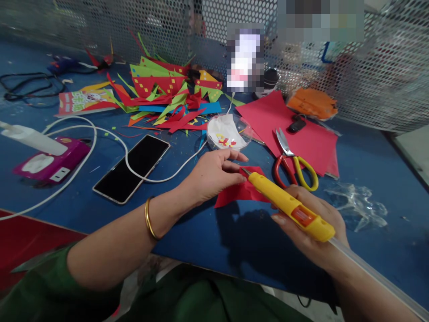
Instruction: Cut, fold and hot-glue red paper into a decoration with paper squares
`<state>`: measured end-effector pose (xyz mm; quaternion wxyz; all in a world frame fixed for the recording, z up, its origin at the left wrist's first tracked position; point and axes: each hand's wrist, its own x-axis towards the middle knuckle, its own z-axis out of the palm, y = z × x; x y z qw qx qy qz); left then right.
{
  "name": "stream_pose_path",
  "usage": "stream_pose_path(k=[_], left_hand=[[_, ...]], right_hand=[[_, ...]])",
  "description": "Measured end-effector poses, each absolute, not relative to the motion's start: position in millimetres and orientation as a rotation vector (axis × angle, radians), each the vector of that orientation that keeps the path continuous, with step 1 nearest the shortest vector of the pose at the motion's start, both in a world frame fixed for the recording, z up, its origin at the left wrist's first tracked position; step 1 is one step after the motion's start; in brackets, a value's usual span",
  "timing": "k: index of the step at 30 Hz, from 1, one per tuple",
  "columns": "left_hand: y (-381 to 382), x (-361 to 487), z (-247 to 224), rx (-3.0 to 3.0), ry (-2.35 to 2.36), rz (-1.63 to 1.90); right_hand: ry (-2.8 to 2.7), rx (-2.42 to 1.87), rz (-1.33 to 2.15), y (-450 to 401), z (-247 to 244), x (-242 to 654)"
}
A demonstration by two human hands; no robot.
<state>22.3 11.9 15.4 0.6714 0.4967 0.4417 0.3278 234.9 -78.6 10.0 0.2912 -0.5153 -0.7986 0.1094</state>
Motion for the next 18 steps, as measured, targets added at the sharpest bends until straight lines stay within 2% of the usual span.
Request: stream_pose_path(k=[18], left_hand=[[11.5, 22.4, 13.9, 1.099, 0.973, 0.741]], right_hand=[[-2.116, -1.379, 0.269, -77.9, 6.3, 234.3]])
